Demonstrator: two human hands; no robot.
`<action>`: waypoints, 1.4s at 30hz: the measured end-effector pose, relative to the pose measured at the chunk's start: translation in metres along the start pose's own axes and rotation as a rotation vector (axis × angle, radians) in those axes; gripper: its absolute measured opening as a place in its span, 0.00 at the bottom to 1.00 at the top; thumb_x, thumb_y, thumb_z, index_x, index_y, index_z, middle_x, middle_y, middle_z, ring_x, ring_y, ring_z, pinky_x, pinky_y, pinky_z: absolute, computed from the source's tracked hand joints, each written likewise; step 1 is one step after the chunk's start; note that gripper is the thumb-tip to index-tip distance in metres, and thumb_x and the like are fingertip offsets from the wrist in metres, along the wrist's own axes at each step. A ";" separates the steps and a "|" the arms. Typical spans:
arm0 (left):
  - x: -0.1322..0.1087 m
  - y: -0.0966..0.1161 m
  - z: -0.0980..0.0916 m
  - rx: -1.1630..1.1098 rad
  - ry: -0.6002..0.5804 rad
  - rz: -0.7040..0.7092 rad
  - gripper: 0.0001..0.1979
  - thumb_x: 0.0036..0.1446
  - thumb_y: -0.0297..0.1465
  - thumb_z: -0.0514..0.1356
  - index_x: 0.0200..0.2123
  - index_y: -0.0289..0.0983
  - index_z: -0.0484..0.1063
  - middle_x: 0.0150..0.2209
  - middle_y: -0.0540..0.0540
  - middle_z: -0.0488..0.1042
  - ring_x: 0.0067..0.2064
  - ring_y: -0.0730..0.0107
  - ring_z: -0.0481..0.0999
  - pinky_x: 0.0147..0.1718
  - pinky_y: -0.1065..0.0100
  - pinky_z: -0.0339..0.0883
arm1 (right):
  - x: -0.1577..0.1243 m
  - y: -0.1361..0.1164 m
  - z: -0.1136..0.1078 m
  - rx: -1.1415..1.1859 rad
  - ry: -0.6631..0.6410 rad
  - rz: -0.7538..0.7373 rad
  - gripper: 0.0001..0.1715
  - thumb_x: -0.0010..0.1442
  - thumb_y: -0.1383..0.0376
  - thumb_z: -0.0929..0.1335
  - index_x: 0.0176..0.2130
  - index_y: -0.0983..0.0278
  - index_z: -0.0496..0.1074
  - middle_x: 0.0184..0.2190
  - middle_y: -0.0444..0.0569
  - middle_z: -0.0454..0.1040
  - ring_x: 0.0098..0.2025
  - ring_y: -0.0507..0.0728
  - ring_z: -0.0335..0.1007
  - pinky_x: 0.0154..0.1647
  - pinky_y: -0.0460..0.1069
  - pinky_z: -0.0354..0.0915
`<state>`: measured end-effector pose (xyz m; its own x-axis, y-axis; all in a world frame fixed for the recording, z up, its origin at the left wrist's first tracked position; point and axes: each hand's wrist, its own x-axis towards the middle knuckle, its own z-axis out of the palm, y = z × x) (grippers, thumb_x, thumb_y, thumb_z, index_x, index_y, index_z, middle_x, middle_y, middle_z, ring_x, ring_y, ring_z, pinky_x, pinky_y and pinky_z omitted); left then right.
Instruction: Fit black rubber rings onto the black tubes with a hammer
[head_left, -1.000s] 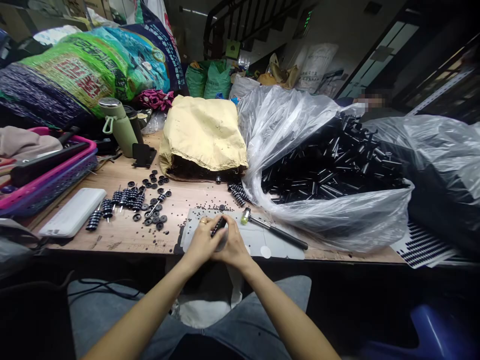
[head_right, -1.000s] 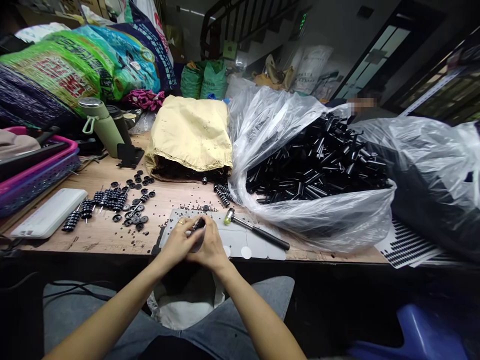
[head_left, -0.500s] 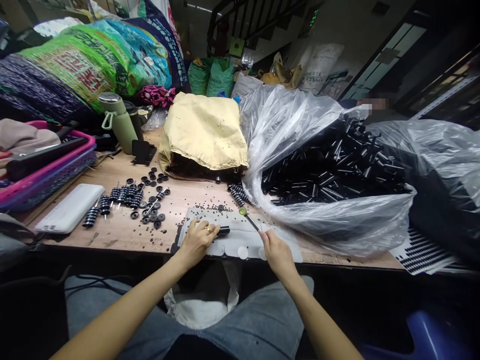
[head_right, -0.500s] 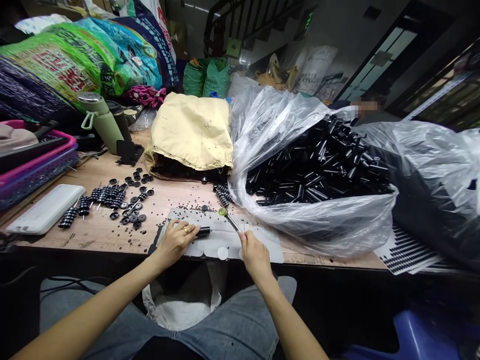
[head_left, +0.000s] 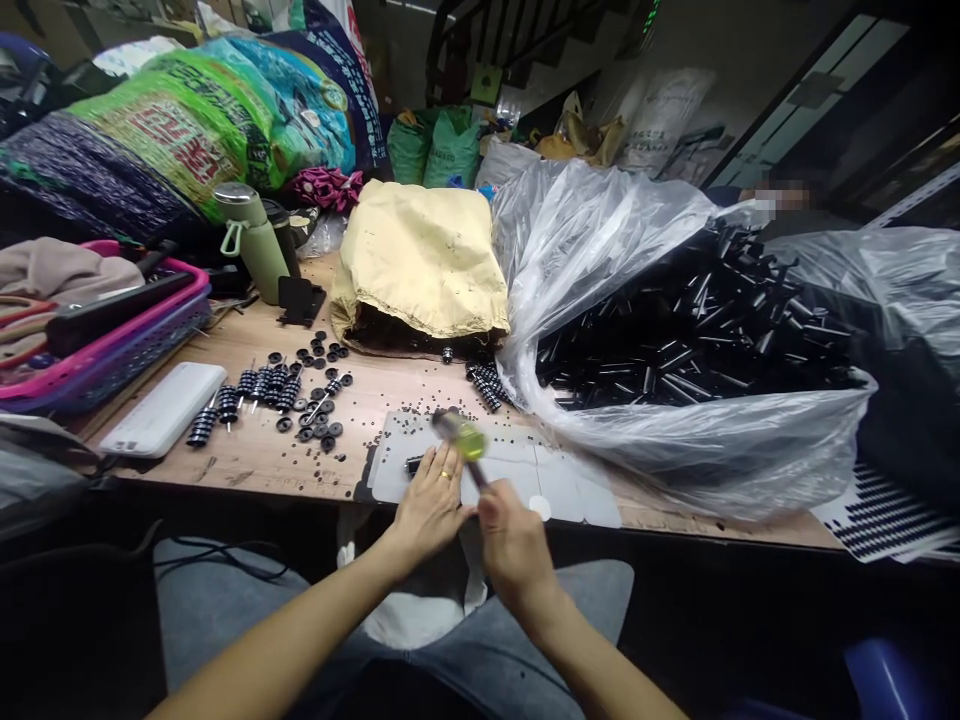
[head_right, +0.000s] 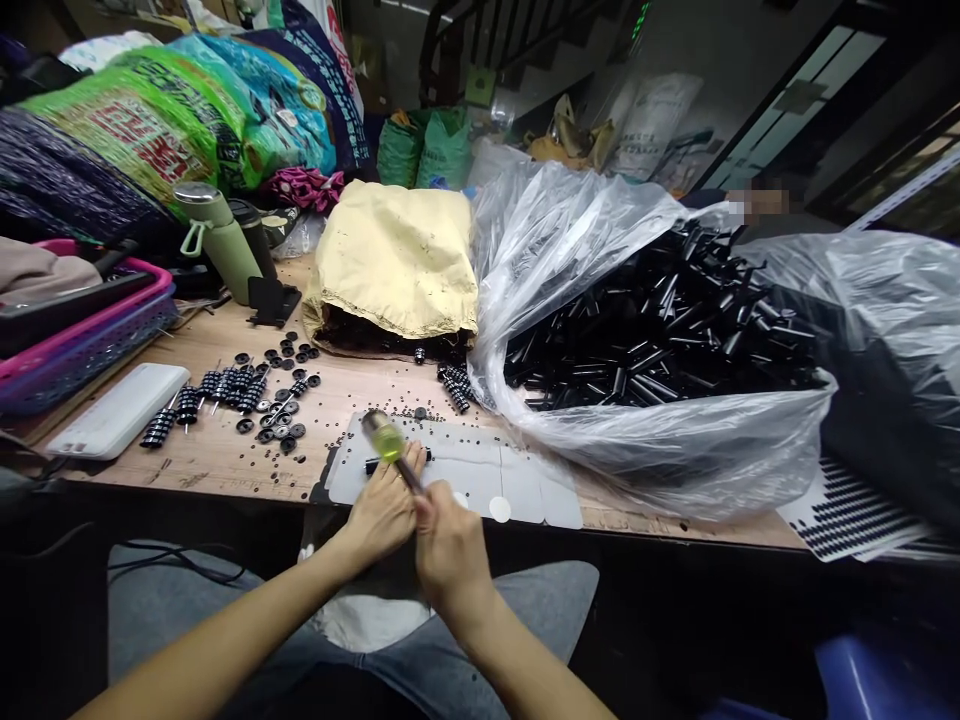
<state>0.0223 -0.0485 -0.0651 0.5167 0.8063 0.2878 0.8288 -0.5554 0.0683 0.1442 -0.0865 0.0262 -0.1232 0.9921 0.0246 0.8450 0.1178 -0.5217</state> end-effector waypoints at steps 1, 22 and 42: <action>0.000 0.000 0.002 0.006 -0.004 0.005 0.27 0.57 0.34 0.44 0.57 0.24 0.53 0.58 0.33 0.55 0.60 0.56 0.50 0.56 0.56 0.46 | 0.001 -0.003 0.007 -0.074 -0.056 -0.014 0.25 0.63 0.55 0.48 0.29 0.62 0.61 0.19 0.47 0.68 0.20 0.54 0.64 0.21 0.46 0.51; 0.154 -0.065 -0.020 -0.717 -0.007 -0.592 0.17 0.57 0.33 0.48 0.46 0.30 0.65 0.47 0.32 0.68 0.50 0.57 0.65 0.46 0.62 0.56 | 0.064 0.094 -0.005 -0.357 0.207 0.071 0.16 0.61 0.57 0.57 0.36 0.65 0.66 0.35 0.52 0.70 0.40 0.58 0.64 0.37 0.49 0.57; 0.033 -0.051 -0.027 -0.964 0.311 -0.568 0.15 0.54 0.36 0.54 0.45 0.37 0.63 0.45 0.41 0.69 0.46 0.63 0.70 0.45 0.62 0.62 | 0.136 0.037 0.051 0.174 0.088 -0.111 0.07 0.54 0.69 0.65 0.35 0.66 0.71 0.39 0.55 0.72 0.47 0.62 0.63 0.51 0.58 0.53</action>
<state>-0.0087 0.0011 -0.0337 -0.0634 0.9787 0.1954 0.3478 -0.1618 0.9235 0.1321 0.0506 -0.0331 -0.1581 0.9744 0.1598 0.7254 0.2244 -0.6508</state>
